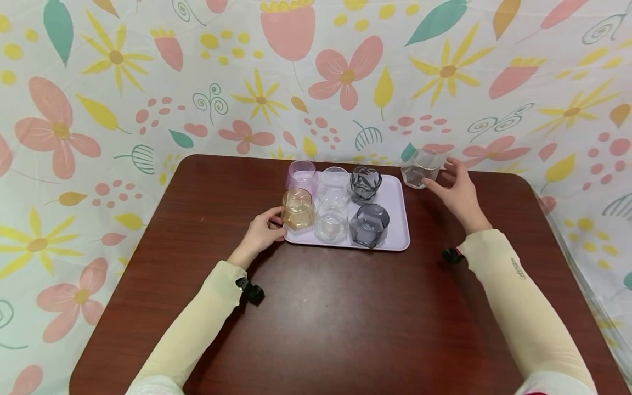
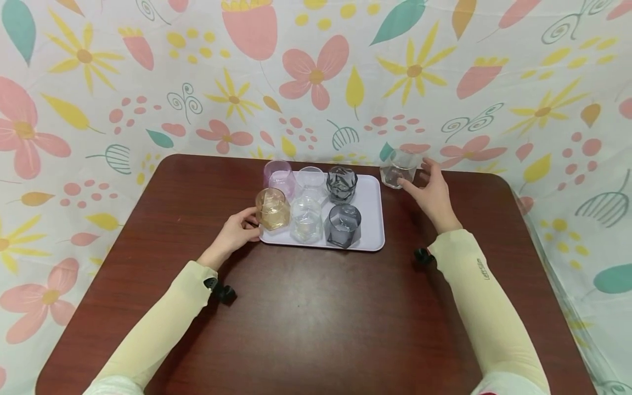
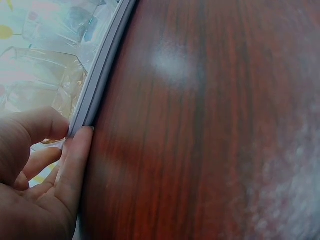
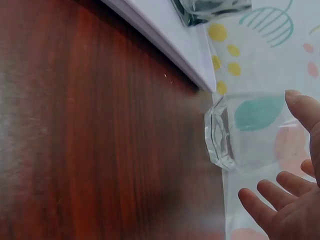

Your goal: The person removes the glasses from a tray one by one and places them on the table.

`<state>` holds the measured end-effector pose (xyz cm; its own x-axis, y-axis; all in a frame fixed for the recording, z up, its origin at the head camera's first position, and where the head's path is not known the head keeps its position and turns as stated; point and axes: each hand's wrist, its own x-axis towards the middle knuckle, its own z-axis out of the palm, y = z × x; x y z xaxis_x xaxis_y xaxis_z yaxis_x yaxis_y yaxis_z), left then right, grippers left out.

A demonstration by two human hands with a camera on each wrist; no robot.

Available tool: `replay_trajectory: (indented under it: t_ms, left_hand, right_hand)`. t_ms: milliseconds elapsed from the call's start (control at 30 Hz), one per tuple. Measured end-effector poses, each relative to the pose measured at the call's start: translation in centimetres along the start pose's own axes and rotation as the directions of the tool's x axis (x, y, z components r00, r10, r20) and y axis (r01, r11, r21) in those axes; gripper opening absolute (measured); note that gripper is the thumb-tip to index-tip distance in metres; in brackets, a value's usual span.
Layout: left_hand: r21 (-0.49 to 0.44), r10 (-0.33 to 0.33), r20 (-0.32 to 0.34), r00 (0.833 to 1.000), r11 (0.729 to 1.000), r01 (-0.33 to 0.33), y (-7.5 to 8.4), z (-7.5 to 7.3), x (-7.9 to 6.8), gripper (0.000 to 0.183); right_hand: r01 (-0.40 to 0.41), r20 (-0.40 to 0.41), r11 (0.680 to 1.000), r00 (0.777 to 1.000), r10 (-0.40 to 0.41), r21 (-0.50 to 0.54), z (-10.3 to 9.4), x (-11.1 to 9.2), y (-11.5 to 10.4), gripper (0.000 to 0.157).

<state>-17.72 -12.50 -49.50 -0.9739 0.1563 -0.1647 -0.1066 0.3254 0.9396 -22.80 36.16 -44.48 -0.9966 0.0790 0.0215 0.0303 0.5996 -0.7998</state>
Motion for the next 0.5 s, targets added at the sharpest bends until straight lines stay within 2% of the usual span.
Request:
replay_trajectory:
  t_ms: [333,500]
  left_hand:
    - [0.002,-0.002,0.0,1.0,1.0,0.002,0.1,0.1,0.0,0.066]
    - [-0.002,-0.005,-0.005,1.0,1.0,0.005,0.1,0.0,0.0,0.066]
  right_hand:
    - [0.081,-0.038,0.997,0.996,-0.081,-0.007,0.0,-2.7,-0.7,0.091]
    - [0.112,-0.027,0.994,0.993,-0.112,-0.01,0.2,-4.4,-1.7,0.089]
